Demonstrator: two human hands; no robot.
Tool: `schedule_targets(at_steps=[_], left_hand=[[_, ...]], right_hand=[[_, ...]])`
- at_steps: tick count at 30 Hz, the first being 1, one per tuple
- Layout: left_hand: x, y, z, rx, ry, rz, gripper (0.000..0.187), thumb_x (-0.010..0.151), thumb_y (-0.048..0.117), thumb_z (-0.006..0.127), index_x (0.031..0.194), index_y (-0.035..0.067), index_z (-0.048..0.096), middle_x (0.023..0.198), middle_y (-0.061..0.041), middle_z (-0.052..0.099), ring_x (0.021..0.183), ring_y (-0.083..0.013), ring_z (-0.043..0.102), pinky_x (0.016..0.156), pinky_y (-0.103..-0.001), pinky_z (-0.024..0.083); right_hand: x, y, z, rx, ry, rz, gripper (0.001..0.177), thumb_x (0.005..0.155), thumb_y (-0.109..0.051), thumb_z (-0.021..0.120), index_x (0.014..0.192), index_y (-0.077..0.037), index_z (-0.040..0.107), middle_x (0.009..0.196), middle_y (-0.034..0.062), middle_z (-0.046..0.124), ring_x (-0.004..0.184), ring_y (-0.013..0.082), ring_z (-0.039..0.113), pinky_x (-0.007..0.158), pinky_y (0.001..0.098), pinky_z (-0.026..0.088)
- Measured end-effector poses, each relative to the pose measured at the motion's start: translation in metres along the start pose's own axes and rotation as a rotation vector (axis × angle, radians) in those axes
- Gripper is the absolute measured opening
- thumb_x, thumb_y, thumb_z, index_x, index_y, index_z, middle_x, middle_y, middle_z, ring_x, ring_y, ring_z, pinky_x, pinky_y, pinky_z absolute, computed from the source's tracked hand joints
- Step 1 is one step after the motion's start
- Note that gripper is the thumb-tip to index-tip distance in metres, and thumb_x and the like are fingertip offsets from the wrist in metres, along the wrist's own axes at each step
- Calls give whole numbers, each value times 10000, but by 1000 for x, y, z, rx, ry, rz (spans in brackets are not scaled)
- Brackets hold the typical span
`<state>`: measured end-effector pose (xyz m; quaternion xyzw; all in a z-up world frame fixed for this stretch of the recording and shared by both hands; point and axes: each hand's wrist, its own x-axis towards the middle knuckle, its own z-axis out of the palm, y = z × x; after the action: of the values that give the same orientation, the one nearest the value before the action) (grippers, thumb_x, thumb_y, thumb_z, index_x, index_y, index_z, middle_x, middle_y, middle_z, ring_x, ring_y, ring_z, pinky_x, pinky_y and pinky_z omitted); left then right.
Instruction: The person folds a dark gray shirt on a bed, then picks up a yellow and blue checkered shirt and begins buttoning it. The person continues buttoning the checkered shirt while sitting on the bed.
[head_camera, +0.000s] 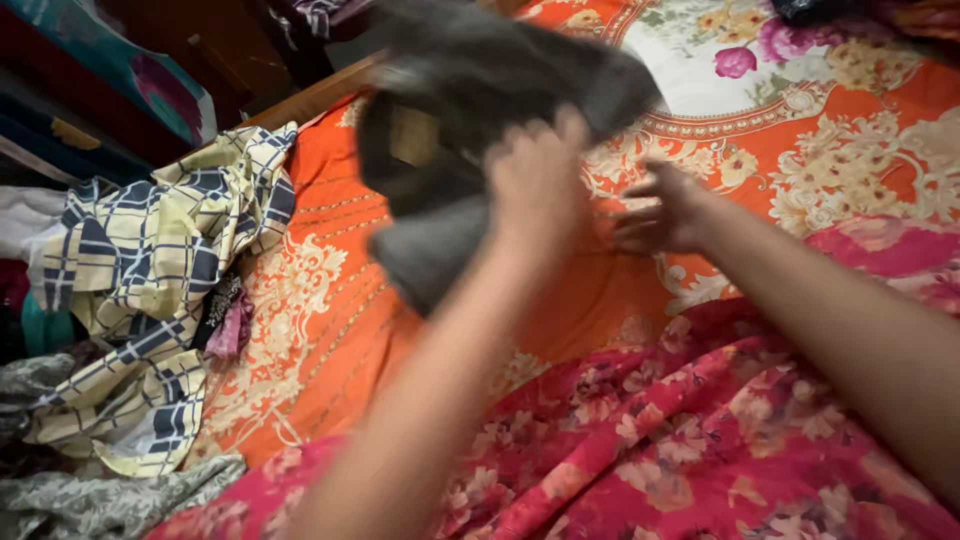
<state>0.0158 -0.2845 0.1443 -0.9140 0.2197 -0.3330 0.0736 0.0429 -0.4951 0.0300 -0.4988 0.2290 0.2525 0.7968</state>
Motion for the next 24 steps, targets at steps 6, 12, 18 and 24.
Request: schedule_targets(at_steps=[6, 12, 18, 24], left_hand=[[-142, 106, -22, -553, -236, -163, 612, 827, 147, 683, 1411, 33, 541, 1235, -166, 583, 1103, -330, 562, 846, -466, 444], [-159, 80, -51, -879, -25, -533, 610, 818, 193, 745, 1341, -26, 521, 1280, -256, 527, 1182, -433, 519, 1013, -504, 426], [-152, 46, -32, -890, -148, -892, 524, 801, 275, 763, 1236, 69, 557, 1230, -183, 557, 1182, -400, 545, 996, -508, 434], [-162, 14, 4, -446, 193, -1249, 749, 684, 368, 877, 1245, 12, 531, 1245, -225, 536, 1166, -429, 504, 968, -569, 380]], right_hand=[[-10, -28, -60, -1, 655, -34, 500, 965, -489, 574, 1324, -144, 522, 1321, 191, 603, 1208, 422, 600, 889, 497, 463], [-35, -37, -40, -716, 417, -263, 381, 941, -355, 657, 1217, -94, 688, 1088, 90, 747, 898, 253, 715, 739, 374, 537], [-41, -25, -29, -1037, 289, -579, 314, 804, -204, 835, 985, 40, 757, 918, 128, 763, 779, 181, 704, 676, 348, 584], [-51, -10, 11, -1020, 175, -492, 387, 806, -376, 831, 985, -38, 772, 893, 87, 770, 784, 163, 710, 655, 341, 583]])
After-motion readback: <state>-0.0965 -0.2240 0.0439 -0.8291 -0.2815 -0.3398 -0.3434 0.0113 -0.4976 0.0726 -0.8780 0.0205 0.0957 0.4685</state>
